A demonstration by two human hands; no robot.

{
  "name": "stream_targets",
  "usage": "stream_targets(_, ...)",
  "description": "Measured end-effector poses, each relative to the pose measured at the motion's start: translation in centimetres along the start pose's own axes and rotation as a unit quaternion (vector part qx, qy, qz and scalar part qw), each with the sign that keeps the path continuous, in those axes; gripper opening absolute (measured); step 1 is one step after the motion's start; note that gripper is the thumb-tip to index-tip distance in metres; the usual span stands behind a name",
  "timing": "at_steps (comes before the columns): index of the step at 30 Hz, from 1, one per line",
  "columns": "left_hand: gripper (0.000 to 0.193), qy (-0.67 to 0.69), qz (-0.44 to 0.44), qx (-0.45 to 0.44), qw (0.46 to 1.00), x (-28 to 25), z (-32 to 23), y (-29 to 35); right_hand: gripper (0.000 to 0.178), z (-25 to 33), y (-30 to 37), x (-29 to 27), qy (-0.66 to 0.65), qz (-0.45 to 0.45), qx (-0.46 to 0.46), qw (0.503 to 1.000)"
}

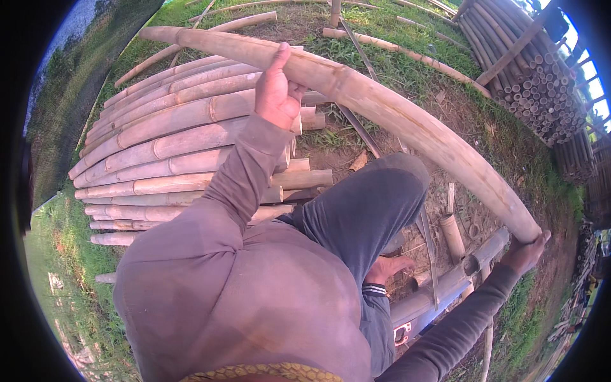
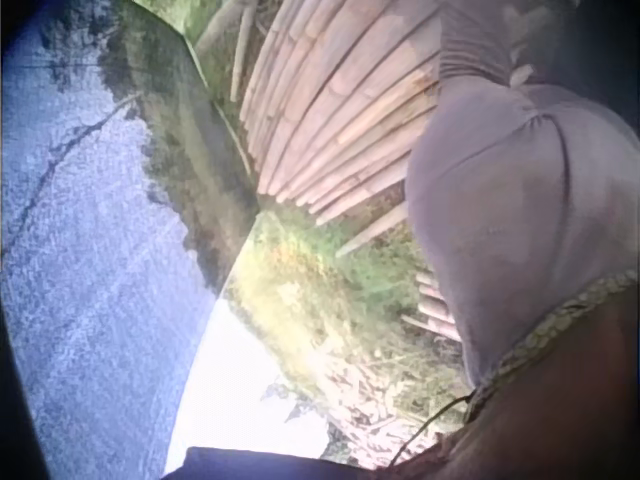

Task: The person sits on the ground and uses a hand saw to cut long bamboo poles into shorter sections. They repeatedly position each pole on a makeshift support, saw through it, and place the cut pieces aside.

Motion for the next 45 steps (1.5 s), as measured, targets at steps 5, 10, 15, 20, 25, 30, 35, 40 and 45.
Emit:
stream_targets(5, 0.086, -0.281, -0.156, 0.256, 0.912, -12.7, -20.0, -7.5, 0.047, -3.4, 11.8, 31.3, -0.009, 0.311, 0.059, 0.949)
stream_targets(10, 0.095, -0.872, 0.045, 0.199, 0.446, -11.6, -18.4, -12.7, 0.049, -6.9, 22.8, 40.3, 0.236, 0.446, -0.168, 0.847)
stream_targets(15, 0.106, -0.925, 0.015, 0.051, 0.377, -18.1, -17.0, -19.6, 0.047, -7.4, 19.4, 31.8, 0.422, 0.418, -0.270, 0.758)
stream_targets(20, 0.101, -0.964, 0.107, 0.101, 0.220, -17.2, -14.8, -23.2, 0.048, -15.0, 4.3, 4.5, 0.468, 0.179, -0.067, 0.863)
stream_targets(25, 0.086, -0.935, 0.189, 0.137, 0.266, -21.3, -16.4, -26.9, 0.045, -21.4, 9.8, -18.4, 0.552, -0.001, 0.097, 0.828)
stream_targets(30, 0.084, -0.980, 0.179, 0.081, 0.039, -13.3, -14.6, -16.4, 0.040, -21.1, 24.3, -31.8, 0.552, -0.184, 0.168, 0.796)
stream_targets(35, 0.069, -0.852, 0.289, -0.233, 0.370, -19.2, -19.2, -26.1, 0.038, -26.0, 28.4, -36.7, 0.467, -0.298, 0.250, 0.794)
stream_targets(40, 0.062, -0.616, 0.286, -0.250, 0.690, -9.5, 2.8, -10.0, 0.043, -24.5, 25.9, -32.7, 0.445, -0.252, 0.280, 0.813)
stream_targets(45, 0.067, -0.727, 0.323, -0.106, 0.597, -5.4, 18.9, -4.0, 0.045, -23.9, 25.1, -32.3, 0.457, -0.245, 0.285, 0.806)
Point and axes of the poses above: each hand's wrist, its own y-axis away from the middle knuckle, its own x-axis out of the palm, z = x × y, the point moved 10 cm from there along -y, towards the middle knuckle, and after that the axes turned 4 degrees about y, right-handed, at the moved point
